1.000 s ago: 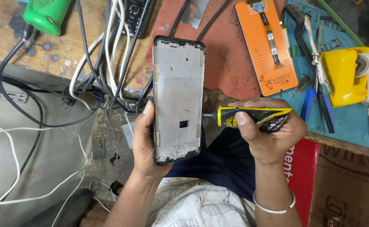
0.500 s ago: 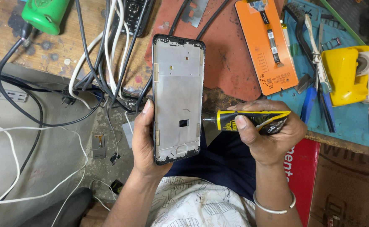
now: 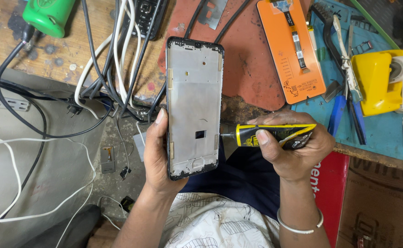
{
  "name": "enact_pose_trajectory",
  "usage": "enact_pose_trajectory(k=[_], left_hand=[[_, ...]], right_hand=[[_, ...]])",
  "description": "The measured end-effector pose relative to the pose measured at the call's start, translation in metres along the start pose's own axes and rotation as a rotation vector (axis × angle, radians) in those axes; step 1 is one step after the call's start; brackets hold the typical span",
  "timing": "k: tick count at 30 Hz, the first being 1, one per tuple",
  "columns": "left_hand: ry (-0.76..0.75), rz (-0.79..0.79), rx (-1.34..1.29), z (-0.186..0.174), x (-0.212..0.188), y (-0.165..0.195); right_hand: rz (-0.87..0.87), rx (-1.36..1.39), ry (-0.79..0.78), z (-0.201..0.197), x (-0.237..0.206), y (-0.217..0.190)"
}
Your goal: The person holds a disassembled phone midframe in one hand and a glue tube in the other, squeezing adhesive along the frame edges. They rotate the frame to reach different sides, then set the tube down and hold the frame up with both hands.
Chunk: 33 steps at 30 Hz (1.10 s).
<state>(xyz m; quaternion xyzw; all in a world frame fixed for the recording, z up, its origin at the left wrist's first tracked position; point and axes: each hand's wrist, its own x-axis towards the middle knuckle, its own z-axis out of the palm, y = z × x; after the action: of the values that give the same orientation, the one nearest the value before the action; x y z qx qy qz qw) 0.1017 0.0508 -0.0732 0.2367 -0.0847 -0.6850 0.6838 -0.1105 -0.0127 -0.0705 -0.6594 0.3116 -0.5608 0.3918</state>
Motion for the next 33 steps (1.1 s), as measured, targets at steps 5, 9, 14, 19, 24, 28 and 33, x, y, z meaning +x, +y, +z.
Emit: enact_pose_trajectory(k=[5,9,14,19,24,28,33], left_hand=[[0.011,0.039,0.058,-0.0007,0.0004,-0.0001],[-0.017,0.020,0.059,0.0019,0.0005,0.0000],[-0.010,0.031,0.062,0.0032,0.0011,0.0002],[-0.023,0.034,0.049,0.0023,0.0007,0.0002],[-0.041,0.018,0.057,0.0042,0.0008,0.0007],[-0.052,0.023,0.063,0.0067,0.0010,0.0017],[-0.025,0.002,0.056,0.0071,0.0006,0.0025]], right_hand=[[-0.007,0.003,-0.008,-0.0009,-0.0005,0.0008],[-0.008,0.007,-0.010,-0.0011,-0.0006,0.0010],[-0.009,-0.007,-0.012,-0.0009,-0.0006,-0.0005],[-0.028,-0.023,-0.021,-0.0002,0.0005,-0.0017],[-0.026,-0.033,-0.030,-0.0008,0.0001,-0.0037],[-0.022,-0.045,-0.034,-0.0015,0.0001,-0.0038],[-0.018,-0.061,-0.056,-0.0022,0.0008,-0.0055]])
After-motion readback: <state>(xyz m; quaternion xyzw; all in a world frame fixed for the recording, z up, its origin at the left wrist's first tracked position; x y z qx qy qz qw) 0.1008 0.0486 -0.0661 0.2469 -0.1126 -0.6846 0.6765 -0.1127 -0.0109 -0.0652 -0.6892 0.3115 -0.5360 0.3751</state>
